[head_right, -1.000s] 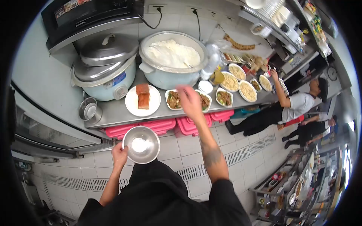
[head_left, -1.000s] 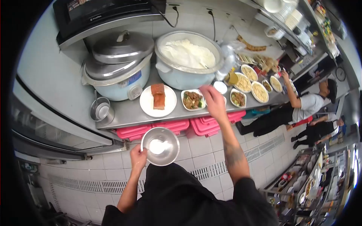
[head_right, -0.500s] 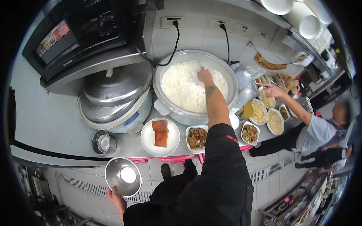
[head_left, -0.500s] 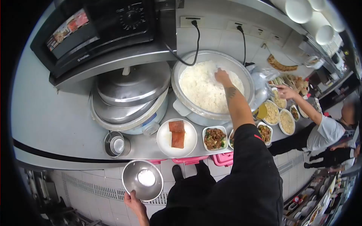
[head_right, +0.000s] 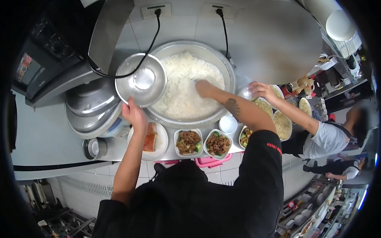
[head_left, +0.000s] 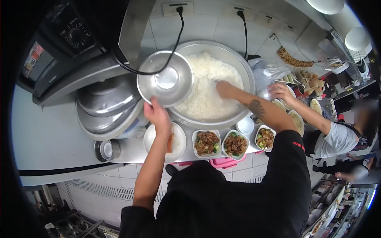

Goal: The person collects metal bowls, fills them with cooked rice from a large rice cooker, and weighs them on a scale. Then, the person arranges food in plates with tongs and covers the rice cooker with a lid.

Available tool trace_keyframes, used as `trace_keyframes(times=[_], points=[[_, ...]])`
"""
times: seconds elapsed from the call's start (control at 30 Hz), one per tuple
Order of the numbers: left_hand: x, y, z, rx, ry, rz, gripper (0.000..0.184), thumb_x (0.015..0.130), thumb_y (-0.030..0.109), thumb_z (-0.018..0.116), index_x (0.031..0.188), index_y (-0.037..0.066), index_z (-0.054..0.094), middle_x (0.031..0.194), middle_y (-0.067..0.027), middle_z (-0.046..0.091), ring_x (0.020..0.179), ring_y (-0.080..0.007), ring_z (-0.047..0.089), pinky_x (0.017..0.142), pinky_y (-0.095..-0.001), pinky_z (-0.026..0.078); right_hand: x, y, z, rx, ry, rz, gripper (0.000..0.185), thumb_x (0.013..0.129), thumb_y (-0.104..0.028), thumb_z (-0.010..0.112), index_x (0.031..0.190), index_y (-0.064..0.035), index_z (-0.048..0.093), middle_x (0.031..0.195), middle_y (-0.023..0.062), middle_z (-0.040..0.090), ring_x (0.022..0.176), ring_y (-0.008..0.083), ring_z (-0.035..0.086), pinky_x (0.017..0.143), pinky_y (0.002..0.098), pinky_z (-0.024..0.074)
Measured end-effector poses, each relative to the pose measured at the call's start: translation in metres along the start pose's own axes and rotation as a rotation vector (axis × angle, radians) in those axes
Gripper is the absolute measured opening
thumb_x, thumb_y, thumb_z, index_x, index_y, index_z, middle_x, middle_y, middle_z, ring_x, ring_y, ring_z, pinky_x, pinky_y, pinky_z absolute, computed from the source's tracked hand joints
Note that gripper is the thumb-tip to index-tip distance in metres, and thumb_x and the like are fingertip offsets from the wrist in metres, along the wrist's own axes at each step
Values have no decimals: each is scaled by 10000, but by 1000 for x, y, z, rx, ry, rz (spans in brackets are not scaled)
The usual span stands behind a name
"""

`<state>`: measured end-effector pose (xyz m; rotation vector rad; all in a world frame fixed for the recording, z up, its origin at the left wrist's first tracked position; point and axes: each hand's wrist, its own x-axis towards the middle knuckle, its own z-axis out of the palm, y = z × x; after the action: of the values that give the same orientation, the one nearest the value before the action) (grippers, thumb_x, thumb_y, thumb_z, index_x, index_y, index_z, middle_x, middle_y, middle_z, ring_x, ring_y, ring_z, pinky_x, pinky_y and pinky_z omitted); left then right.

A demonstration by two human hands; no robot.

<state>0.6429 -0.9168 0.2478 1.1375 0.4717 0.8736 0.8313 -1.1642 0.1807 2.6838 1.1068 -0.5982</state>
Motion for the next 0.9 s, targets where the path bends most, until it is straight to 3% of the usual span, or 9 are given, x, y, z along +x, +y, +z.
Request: trace_keyframes(times=[0.07, 0.2, 0.27, 0.37, 0.47, 0.6, 0.63, 0.73, 0.9], points=[[13, -36, 2, -3, 58, -6, 223, 959, 160, 516, 808, -4, 532, 678, 39, 486, 625, -51, 385, 567, -231, 334, 4, 15, -6, 65, 155, 117, 271, 709, -42, 551, 922, 92, 652, 1003, 279, 642, 927, 400, 636, 835, 442, 500], [10, -35, 5, -73, 132, -1, 227, 966, 158, 502, 820, -11, 538, 700, 26, 522, 641, -61, 413, 589, -233, 356, 39, 70, -40, 41, 169, -34, 287, 773, -64, 503, 972, 99, 631, 1014, 279, 640, 950, 403, 632, 849, 445, 498], [8, -31, 5, 38, 157, 17, 241, 978, 163, 481, 806, -2, 514, 698, 17, 527, 647, -65, 424, 592, -238, 367, 52, 73, -58, 316, 378, 265, 353, 823, -112, 451, 1090, 71, 592, 1056, 268, 633, 980, 401, 627, 859, 450, 498], [6, -38, 4, 106, 170, 40, 238, 988, 173, 467, 830, 2, 515, 704, 9, 534, 653, -62, 429, 596, -237, 374, 90, 82, -70, 81, 503, 239, 365, 825, -128, 457, 1147, 22, 540, 1059, 273, 616, 1025, 406, 591, 872, 446, 492], [5, -41, 3, 121, 147, 88, 236, 995, 187, 461, 859, 3, 522, 705, 3, 532, 651, -60, 430, 594, -238, 378, 124, 65, -72, -48, 370, 293, 353, 833, -157, 475, 1144, -11, 556, 1086, 257, 616, 1040, 396, 587, 874, 453, 494], [5, -24, 15, 113, 142, 141, 243, 994, 194, 461, 853, 5, 522, 673, 7, 502, 622, -58, 409, 557, -257, 369, 153, 48, -73, -82, 437, 163, 380, 830, -123, 465, 1180, 5, 544, 1067, 242, 638, 979, 384, 631, 854, 452, 505], [6, -34, 8, 272, 131, 131, 238, 991, 192, 457, 871, 0, 529, 669, 1, 502, 609, -65, 416, 550, -267, 372, 164, 64, -66, -27, 399, 75, 353, 830, -124, 484, 1155, 1, 540, 1065, 263, 622, 967, 410, 617, 843, 475, 501], [7, -35, 10, 215, 135, 150, 232, 988, 187, 456, 891, -8, 536, 668, -13, 508, 606, -74, 431, 557, -272, 382, 136, 60, -53, 5, 357, 5, 325, 834, -94, 501, 1131, 38, 501, 1045, 307, 599, 925, 459, 602, 807, 498, 503], [6, -39, 5, 200, 128, 72, 230, 986, 178, 455, 907, -22, 534, 709, -40, 550, 630, -93, 469, 590, -276, 406, 74, -11, -21, 44, 170, -7, 248, 875, -84, 442, 1040, 83, 523, 978, 309, 623, 924, 409, 633, 802, 485, 513]])
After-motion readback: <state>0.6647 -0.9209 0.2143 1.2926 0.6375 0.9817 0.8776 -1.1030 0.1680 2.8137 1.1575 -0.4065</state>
